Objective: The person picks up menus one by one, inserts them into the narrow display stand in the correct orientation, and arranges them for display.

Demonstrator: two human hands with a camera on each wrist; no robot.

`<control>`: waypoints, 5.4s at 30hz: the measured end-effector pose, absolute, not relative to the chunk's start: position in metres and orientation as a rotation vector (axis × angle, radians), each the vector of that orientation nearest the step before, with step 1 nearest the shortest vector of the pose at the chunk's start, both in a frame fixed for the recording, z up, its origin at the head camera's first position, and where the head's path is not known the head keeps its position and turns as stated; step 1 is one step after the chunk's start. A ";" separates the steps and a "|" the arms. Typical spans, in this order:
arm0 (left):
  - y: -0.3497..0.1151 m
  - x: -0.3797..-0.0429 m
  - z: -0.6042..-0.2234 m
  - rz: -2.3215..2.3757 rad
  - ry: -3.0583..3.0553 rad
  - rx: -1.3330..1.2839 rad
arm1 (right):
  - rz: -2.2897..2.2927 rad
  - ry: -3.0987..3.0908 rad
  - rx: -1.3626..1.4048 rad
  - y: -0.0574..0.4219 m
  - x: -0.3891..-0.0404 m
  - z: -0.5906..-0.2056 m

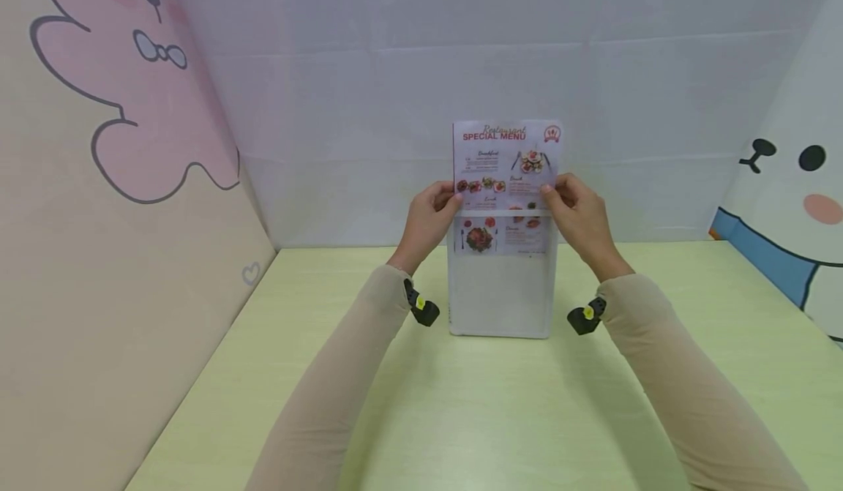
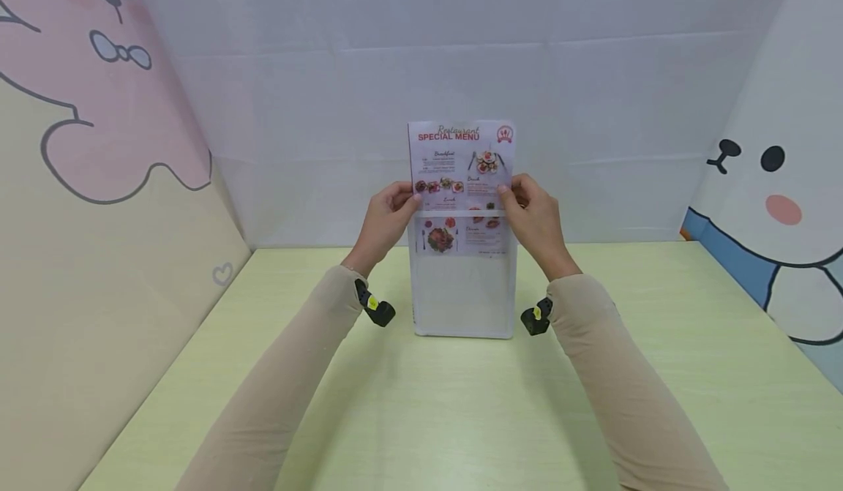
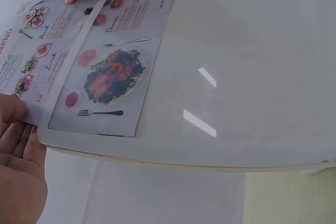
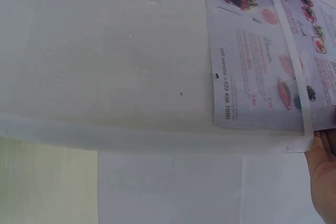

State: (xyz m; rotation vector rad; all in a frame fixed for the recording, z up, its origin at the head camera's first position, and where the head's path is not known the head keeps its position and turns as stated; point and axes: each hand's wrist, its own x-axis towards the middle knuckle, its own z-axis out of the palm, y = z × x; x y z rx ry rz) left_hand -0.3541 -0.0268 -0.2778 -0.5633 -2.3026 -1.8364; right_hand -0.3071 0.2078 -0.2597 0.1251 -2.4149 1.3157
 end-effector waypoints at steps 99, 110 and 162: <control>-0.026 -0.352 -0.277 -1.804 -2.324 -0.533 | 1.381 -2.401 0.113 0.208 -0.309 -0.262; -0.026 -0.355 -0.279 -1.800 -2.316 -0.546 | 1.386 -2.385 0.135 0.208 -0.310 -0.264; -0.026 -0.356 -0.279 -1.788 -2.326 -0.554 | 1.325 -2.381 0.136 0.208 -0.311 -0.266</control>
